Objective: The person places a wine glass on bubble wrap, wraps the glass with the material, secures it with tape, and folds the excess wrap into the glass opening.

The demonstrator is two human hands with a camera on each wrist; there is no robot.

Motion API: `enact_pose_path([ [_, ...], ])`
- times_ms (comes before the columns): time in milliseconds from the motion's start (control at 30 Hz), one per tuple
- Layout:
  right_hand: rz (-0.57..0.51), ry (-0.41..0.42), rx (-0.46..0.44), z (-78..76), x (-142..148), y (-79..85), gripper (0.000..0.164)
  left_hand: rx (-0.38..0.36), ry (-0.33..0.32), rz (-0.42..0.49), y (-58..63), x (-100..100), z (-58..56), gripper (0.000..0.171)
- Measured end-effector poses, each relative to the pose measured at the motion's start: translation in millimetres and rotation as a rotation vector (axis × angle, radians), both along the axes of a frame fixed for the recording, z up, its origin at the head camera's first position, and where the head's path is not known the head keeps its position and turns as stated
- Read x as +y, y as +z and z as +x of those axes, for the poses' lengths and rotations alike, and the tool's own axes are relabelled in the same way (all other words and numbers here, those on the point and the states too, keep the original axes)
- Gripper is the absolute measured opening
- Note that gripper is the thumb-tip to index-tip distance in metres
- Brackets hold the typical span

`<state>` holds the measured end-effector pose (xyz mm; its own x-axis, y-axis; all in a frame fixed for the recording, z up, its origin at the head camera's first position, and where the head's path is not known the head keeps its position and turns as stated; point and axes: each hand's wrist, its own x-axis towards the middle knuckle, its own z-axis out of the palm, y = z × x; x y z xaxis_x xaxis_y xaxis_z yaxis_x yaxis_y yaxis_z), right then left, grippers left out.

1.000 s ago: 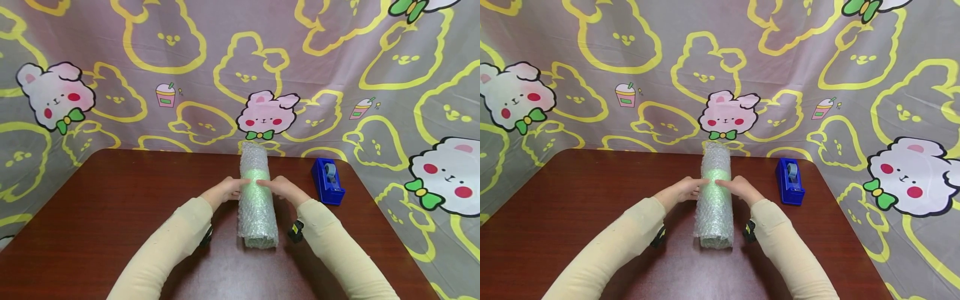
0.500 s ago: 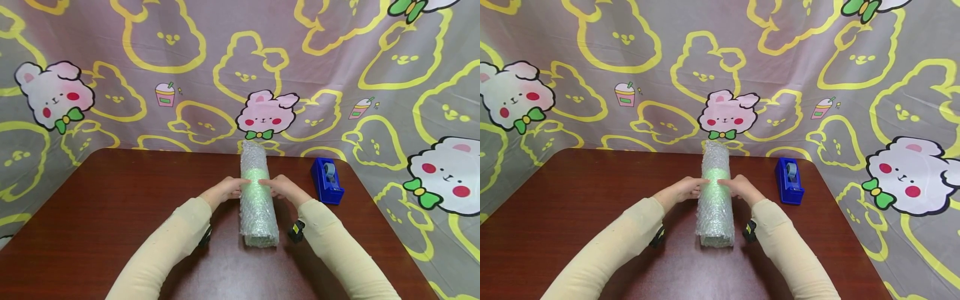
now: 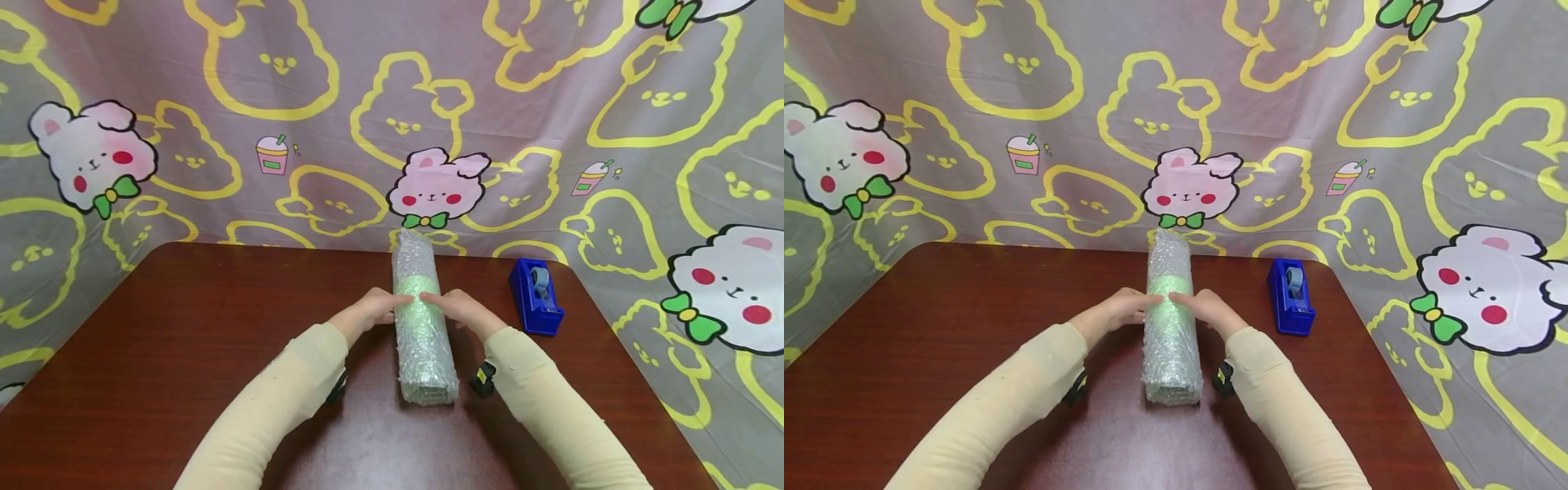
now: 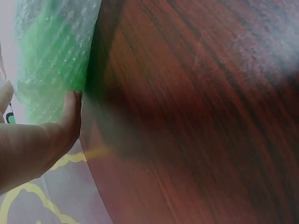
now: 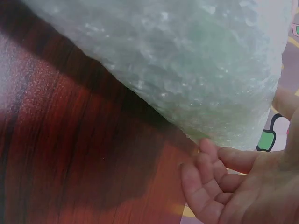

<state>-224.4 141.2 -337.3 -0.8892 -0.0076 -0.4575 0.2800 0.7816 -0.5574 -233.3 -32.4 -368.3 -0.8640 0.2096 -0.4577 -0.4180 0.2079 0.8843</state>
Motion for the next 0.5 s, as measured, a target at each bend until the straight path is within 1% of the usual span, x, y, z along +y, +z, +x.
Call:
enact_pose_path([
  [133,-0.031,-0.004,0.014,-0.1,-0.4,0.3,0.05,0.016,-0.001,0.012,-0.7,-0.4,0.7,0.05],
  [233,-0.063,-0.01,0.032,-0.5,-0.5,-0.5,0.05,0.034,0.003,0.029,-1.8,-2.2,-0.1,0.056],
  [333,-0.09,-0.013,0.038,-0.9,0.0,-1.7,0.048,0.051,0.015,0.045,-2.9,-4.4,-1.3,0.062],
  [433,-0.095,-0.018,0.033,-1.2,0.3,-3.1,0.044,0.055,0.029,0.051,-3.4,-5.0,-2.0,0.065],
  [500,-0.087,-0.019,0.034,-1.4,-0.1,-3.3,0.045,0.053,0.039,0.054,-3.2,-4.3,-2.2,0.066],
])
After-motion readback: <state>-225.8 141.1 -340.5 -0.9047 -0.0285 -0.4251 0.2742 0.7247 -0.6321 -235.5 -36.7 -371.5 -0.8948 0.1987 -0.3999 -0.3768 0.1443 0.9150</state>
